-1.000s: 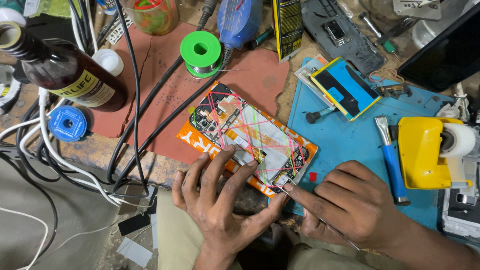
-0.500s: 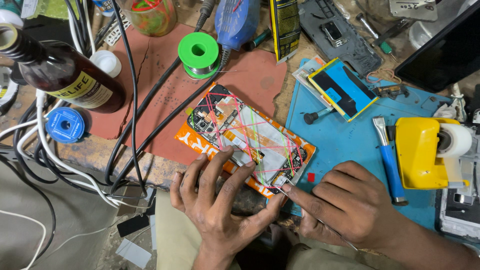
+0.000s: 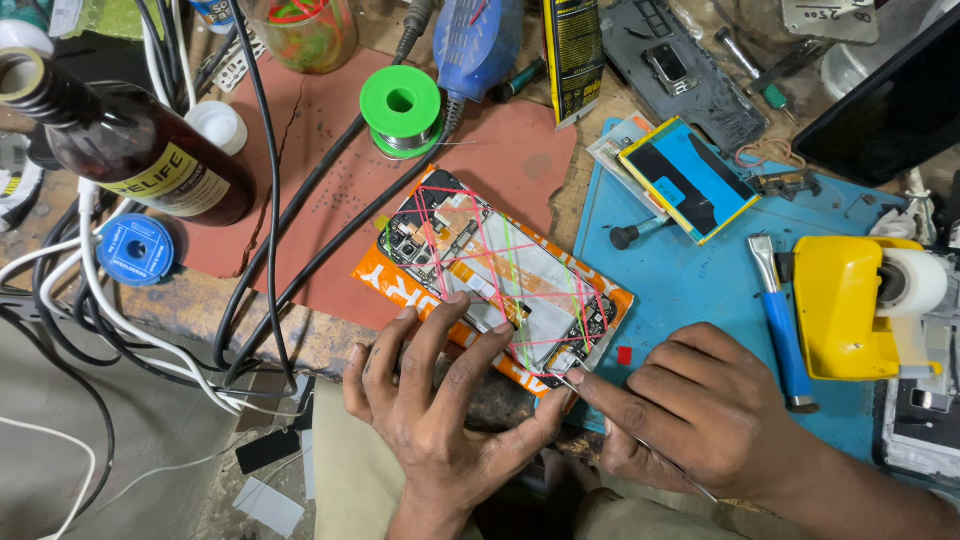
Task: The person uses tweezers to adjust small components on the exposed motherboard of a disassembled smartphone. They then place the battery back into the phone chassis and secure the device with multiple rubber bands.
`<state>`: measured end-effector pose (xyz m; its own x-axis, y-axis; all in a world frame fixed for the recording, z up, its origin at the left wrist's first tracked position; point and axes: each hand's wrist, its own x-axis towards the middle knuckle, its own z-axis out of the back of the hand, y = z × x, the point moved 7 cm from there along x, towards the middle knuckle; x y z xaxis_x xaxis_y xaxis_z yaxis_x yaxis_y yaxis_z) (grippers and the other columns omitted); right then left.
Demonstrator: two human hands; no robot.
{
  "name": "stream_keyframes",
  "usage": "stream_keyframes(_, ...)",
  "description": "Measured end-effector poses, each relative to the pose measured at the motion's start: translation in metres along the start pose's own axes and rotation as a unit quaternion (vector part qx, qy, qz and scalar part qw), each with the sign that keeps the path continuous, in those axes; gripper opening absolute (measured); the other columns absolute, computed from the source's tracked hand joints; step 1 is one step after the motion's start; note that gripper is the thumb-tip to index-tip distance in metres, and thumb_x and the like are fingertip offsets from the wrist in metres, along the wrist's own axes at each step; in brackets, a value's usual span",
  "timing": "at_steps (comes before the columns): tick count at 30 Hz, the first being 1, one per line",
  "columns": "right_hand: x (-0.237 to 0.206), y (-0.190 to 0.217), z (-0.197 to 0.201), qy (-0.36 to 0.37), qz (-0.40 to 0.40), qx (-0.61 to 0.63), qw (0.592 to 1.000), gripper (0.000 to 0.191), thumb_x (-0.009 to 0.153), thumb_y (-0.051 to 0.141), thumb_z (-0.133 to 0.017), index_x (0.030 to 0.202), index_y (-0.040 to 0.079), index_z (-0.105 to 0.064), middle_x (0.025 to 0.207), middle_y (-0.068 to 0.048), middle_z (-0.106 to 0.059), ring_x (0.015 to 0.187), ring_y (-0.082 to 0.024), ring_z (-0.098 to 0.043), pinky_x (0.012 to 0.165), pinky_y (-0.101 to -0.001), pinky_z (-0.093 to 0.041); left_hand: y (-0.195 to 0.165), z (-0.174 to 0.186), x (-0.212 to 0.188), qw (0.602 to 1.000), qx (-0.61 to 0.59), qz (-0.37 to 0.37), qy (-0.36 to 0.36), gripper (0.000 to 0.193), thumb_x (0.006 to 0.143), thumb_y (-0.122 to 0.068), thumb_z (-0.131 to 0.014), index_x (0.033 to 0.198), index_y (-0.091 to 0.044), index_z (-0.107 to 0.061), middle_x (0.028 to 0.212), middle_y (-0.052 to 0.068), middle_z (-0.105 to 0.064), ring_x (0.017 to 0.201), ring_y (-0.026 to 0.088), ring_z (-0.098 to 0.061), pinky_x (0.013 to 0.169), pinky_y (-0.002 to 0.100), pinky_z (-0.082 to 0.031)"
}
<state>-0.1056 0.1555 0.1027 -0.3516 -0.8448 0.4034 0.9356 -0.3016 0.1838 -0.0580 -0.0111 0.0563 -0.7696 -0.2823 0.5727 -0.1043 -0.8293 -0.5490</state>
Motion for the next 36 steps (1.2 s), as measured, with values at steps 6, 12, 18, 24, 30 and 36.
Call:
stream_keyframes(6, 0.0003, 0.0004, 0.0004, -0.001, 0.008, -0.004, 1.0, 0.038, 0.078, 0.013, -0.073, 0.113, 0.001, -0.073, 0.067, 0.001, -0.052, 0.061, -0.018, -0.054, 0.062, -0.036, -0.044, -0.0011, 0.0007, 0.0005, 1.0, -0.002, 0.0, -0.009, 0.05, 0.071, -0.058, -0.087, 0.106, -0.024, -0.075, 0.131, 0.0, -0.064, 0.128, 0.028, -0.051, 0.115, 0.046, -0.022)
stream_keyframes(12, 0.0006, 0.0002, 0.0005, -0.005, 0.003, -0.009, 1.0, 0.039, 0.076, 0.011, -0.07, 0.114, 0.002, -0.074, 0.067, 0.0, -0.05, 0.062, -0.018, -0.054, 0.062, -0.0358, -0.044, -0.0015, 0.0005, 0.0002, 1.0, 0.007, 0.001, -0.003, 0.049, 0.07, -0.058, -0.088, 0.104, -0.025, -0.076, 0.13, -0.001, -0.064, 0.128, 0.027, -0.05, 0.117, 0.047, -0.021)
stream_keyframes(18, 0.0005, 0.0015, 0.0005, -0.012, 0.003, -0.011, 1.0, 0.042, 0.073, 0.009, -0.069, 0.114, 0.002, -0.074, 0.067, 0.0, -0.05, 0.061, -0.019, -0.053, 0.062, -0.0358, -0.044, -0.0008, -0.0006, -0.0009, 1.0, 0.001, 0.007, -0.01, 0.048, 0.07, -0.057, -0.088, 0.104, -0.024, -0.076, 0.131, -0.001, -0.064, 0.131, 0.029, -0.048, 0.117, 0.045, -0.022)
stream_keyframes(24, 0.0003, 0.0005, 0.0001, -0.011, -0.004, -0.007, 1.0, 0.042, 0.072, 0.007, -0.068, 0.113, 0.003, -0.074, 0.065, 0.0, -0.049, 0.06, -0.018, -0.053, 0.062, -0.0356, -0.044, -0.0007, -0.0004, -0.002, 1.0, 0.007, 0.001, -0.005, 0.048, 0.071, -0.058, -0.087, 0.104, -0.025, -0.076, 0.131, -0.001, -0.064, 0.13, 0.028, -0.048, 0.117, 0.045, -0.021)
stream_keyframes(30, 0.0001, 0.0007, 0.0004, -0.014, 0.001, -0.012, 1.0, 0.04, 0.074, 0.008, -0.069, 0.113, 0.003, -0.074, 0.065, 0.001, -0.049, 0.06, -0.017, -0.053, 0.061, -0.0354, -0.043, -0.0006, -0.0006, -0.0014, 1.0, 0.004, 0.001, -0.006, 0.05, 0.071, -0.059, -0.087, 0.104, -0.024, -0.075, 0.131, -0.001, -0.065, 0.13, 0.028, -0.048, 0.117, 0.045, -0.02)
stream_keyframes(36, -0.0003, 0.0006, -0.0006, -0.005, 0.002, -0.006, 1.0, 0.04, 0.076, 0.011, -0.07, 0.114, 0.002, -0.074, 0.067, 0.0, -0.051, 0.062, -0.018, -0.054, 0.062, -0.036, -0.044, -0.0003, 0.0003, -0.001, 1.0, 0.003, 0.0, -0.006, 0.051, 0.071, -0.06, -0.087, 0.105, -0.024, -0.076, 0.131, -0.001, -0.064, 0.13, 0.028, -0.049, 0.117, 0.045, -0.02)
